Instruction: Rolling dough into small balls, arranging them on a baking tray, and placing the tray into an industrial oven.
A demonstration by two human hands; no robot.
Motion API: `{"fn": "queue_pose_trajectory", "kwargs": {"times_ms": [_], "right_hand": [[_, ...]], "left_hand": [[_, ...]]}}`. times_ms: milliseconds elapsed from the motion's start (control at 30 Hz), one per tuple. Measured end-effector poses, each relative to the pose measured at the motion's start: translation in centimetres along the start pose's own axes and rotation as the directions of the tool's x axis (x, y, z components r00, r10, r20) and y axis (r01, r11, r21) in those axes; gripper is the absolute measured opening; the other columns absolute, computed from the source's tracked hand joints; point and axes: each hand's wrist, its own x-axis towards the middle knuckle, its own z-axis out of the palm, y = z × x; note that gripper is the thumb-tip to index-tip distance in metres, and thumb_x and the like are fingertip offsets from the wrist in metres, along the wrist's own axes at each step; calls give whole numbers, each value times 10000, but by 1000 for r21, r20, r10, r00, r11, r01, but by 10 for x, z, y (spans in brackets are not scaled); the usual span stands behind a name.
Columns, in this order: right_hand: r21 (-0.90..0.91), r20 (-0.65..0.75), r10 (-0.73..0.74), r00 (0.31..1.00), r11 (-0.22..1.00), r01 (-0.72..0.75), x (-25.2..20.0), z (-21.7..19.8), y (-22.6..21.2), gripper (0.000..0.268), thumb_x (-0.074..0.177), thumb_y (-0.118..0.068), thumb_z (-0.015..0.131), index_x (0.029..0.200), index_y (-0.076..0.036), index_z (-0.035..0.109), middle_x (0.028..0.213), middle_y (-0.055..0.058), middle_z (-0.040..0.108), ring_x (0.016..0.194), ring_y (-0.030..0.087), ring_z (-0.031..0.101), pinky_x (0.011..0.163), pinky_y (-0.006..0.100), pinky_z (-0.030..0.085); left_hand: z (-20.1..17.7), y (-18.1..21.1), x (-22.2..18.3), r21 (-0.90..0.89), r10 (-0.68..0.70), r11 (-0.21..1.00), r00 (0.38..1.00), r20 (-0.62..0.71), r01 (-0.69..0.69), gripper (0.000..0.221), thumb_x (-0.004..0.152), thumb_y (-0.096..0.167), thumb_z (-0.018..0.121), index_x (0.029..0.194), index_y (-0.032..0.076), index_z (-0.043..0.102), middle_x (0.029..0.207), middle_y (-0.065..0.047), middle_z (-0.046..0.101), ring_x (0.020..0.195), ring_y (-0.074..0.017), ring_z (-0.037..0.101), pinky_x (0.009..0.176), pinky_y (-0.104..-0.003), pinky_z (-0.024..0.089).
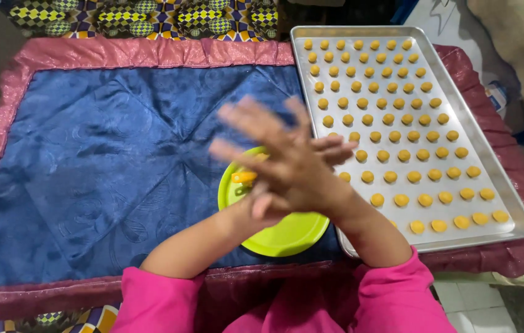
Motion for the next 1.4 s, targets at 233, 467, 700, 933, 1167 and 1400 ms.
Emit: {"fn": "queue_pose_trajectory", "kwargs": {"times_ms": [233, 467, 700, 933, 1167, 1400], "right_hand": [[-168, -300, 154, 941, 963, -212, 15, -27, -23, 349, 934, -103, 718, 1259, 13, 665, 1293, 146, 659, 1123, 282, 640, 1035, 461, 426], [-69, -296, 217, 930, 966, -248, 9, -26, -21, 377, 819, -38, 840, 1158, -2, 679, 1251, 97, 693, 1064, 264, 667, 938, 411, 488], [-64, -417, 168, 893, 975, -213, -2, -49, -11, 314, 866, -26, 893, 1118, -43, 707, 1138, 68, 717, 1090, 263, 669, 1023, 456, 383], [-28, -347, 192, 918, 976, -215, -6, -55, -4, 643, 822, -19, 946, 1341, -34, 568, 1284, 111, 734, 1292, 306, 624, 1161, 509, 346], [-60, -366, 170, 915, 977, -206, -8, -55, 0, 507, 796, -43, 965, 1227, 3, 701, 1179, 140, 757, 1185, 311, 689, 1163, 545, 319], [-90, -271, 119, 955, 985, -148, -10, -58, 5, 605, 816, -121, 994, 1306, -75, 643, 1289, 85, 749, 1332, 334, 599, 1199, 574, 245]], "left_hand": [[36, 51, 31, -93, -76, 995, 826, -559, 29, 491, 1047, 409, 374, 1337, 39, 518, 1383, -158, 573, 1276, -245, 543, 1078, -358, 411], [62, 71, 30, -81, -101, 994, 905, -414, 74, 686, 965, 400, 478, 1512, 9, 343, 1542, -225, 455, 1437, -328, 432, 1205, -428, 358], [31, 91, 27, 35, -292, 956, 956, -22, 292, 622, 989, 227, 634, 1491, -72, 420, 1257, -187, 627, 1079, -210, 673, 961, -290, 558], [28, 89, 28, 179, -232, 957, 973, -8, 230, 381, 995, 167, 697, 1268, -89, 625, 1149, -211, 720, 1073, -284, 727, 974, -324, 597], [18, 86, 28, 153, -242, 959, 970, -2, 239, 422, 997, 231, 719, 1302, -44, 624, 1201, -149, 706, 1088, -176, 696, 993, -263, 560], [12, 81, 30, 187, -209, 957, 974, -87, 222, 386, 924, 123, 765, 1239, -75, 661, 1123, -178, 739, 1007, -200, 729, 878, -241, 581]]}}
